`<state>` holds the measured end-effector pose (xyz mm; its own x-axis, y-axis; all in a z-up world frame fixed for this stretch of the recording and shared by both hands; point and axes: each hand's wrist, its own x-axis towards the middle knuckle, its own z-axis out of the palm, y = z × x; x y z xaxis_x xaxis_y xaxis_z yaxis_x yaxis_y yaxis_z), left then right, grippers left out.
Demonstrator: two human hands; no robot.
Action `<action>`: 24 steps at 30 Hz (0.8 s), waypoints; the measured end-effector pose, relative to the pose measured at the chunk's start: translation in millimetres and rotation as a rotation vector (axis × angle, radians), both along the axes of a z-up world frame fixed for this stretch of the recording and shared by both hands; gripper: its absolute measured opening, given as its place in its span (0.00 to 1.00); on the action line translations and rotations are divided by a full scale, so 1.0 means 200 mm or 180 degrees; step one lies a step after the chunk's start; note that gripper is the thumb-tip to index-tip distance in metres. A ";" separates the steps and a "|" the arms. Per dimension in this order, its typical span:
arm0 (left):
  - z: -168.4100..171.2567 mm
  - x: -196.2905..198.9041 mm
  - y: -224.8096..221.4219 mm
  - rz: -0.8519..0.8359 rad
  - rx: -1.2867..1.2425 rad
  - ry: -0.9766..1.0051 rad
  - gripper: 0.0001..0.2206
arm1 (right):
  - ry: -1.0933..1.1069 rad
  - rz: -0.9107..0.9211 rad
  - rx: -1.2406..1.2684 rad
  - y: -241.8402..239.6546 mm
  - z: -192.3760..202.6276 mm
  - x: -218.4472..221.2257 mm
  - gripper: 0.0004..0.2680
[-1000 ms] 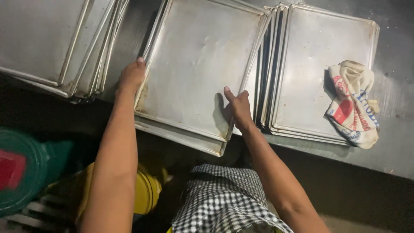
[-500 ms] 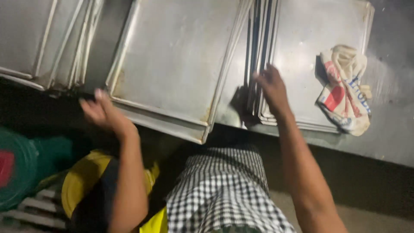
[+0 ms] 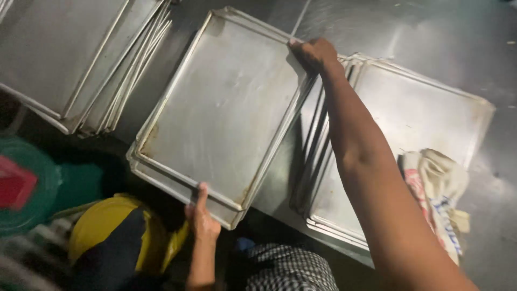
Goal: Wiping metal baking trays with a cloth in a production area.
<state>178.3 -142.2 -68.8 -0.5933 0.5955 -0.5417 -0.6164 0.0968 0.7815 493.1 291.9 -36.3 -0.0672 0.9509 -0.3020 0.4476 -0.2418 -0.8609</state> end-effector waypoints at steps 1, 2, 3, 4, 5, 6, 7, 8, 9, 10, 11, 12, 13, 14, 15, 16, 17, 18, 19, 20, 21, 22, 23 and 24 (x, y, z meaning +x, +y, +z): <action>-0.03 0.00 0.01 0.0060 -0.0206 -0.0006 0.32 | -0.0787 0.0221 0.0355 0.01 -0.07 -0.03 0.34; -0.07 -0.01 0.02 0.0122 -0.0412 -0.0013 0.31 | -0.1562 0.0463 0.0726 0.01 -0.15 -0.07 0.34; -0.13 -0.02 -0.01 0.0157 -0.0510 -0.0018 0.31 | -0.1554 0.0522 0.0638 -0.04 -0.12 -0.13 0.34; -0.17 -0.03 -0.04 0.0110 -0.0411 -0.0161 0.30 | -0.1412 0.0526 0.0382 -0.09 -0.07 -0.19 0.34; -0.23 -0.04 0.00 0.0029 -0.0215 -0.0302 0.29 | -0.1279 0.0475 0.0212 -0.09 0.03 -0.24 0.34; -0.23 -0.06 0.02 0.0030 -0.0217 -0.0304 0.29 | -0.1281 0.0477 0.0210 -0.04 -0.02 -0.26 0.34; -0.22 -0.07 0.04 -0.0096 -0.0085 -0.0313 0.29 | -0.1458 0.0594 0.0391 -0.01 -0.07 -0.27 0.34; -0.22 -0.09 0.05 -0.0223 0.0047 -0.0323 0.29 | -0.1635 0.0713 0.0572 0.01 -0.11 -0.29 0.34; -0.20 -0.09 0.03 -0.0228 0.0024 -0.0361 0.29 | -0.1669 0.0717 0.0543 -0.02 -0.10 -0.24 0.34; -0.19 -0.10 0.01 -0.0357 -0.0063 -0.0233 0.29 | -0.1432 0.0624 0.0495 -0.06 -0.09 -0.20 0.33; -0.17 -0.12 0.01 -0.0473 -0.0116 -0.0098 0.29 | -0.1193 0.0539 0.0482 -0.07 -0.07 -0.17 0.31; -0.09 -0.08 -0.02 -0.0464 -0.0106 -0.0130 0.29 | -0.1225 0.0550 0.0489 -0.20 0.01 -0.07 0.31; 0.00 -0.05 -0.08 -0.0473 -0.0349 0.0119 0.27 | -0.0821 0.0446 0.1330 -0.36 0.06 0.04 0.26; 0.08 -0.01 -0.14 -0.0489 -0.0591 0.0369 0.26 | -0.0394 0.0353 0.2162 -0.52 0.11 0.15 0.23; -0.01 0.02 -0.29 -0.0480 -0.0592 0.0350 0.26 | -0.0407 0.0369 0.2160 -0.82 0.10 0.38 0.23; -0.09 0.07 -0.43 -0.0191 -0.0518 0.1097 0.22 | -0.0836 0.0151 0.2599 -1.07 0.17 0.58 0.20; -0.16 0.09 -0.57 0.0054 -0.0462 0.1857 0.21 | -0.1266 -0.0101 0.3004 -1.33 0.29 0.76 0.21; -0.19 0.14 -0.65 0.0009 -0.0479 0.1855 0.21 | -0.1288 -0.0127 0.2969 -1.59 0.30 0.87 0.21; -0.22 0.21 -0.73 -0.0777 -0.0505 0.2060 0.15 | -0.2069 -0.0447 0.2345 -1.82 0.31 0.99 0.21; -0.26 0.28 -0.81 -0.1566 -0.0521 0.2250 0.12 | -0.2811 -0.0744 0.1674 -2.05 0.32 1.10 0.22; -0.13 0.41 -0.70 -0.1563 -0.0536 0.2238 0.12 | -0.2817 -0.0727 0.1666 -2.14 0.26 1.13 0.22; -0.01 0.53 -0.58 -0.2263 -0.0671 0.1632 0.14 | -0.3032 -0.0673 0.1430 -2.23 0.19 1.16 0.25; 0.12 0.63 -0.47 -0.2946 -0.0824 0.1015 0.19 | -0.3224 -0.0632 0.1177 -2.34 0.11 1.17 0.28; 0.11 0.73 -0.44 -0.2953 -0.0849 0.1021 0.19 | -0.3211 -0.0629 0.1154 -2.38 0.09 1.14 0.28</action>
<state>323.5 -230.4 -47.4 -0.0992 0.7778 -0.6207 0.0255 0.6255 0.7798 720.9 -183.4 -17.5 0.2182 0.9613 0.1682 0.9691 -0.1931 -0.1536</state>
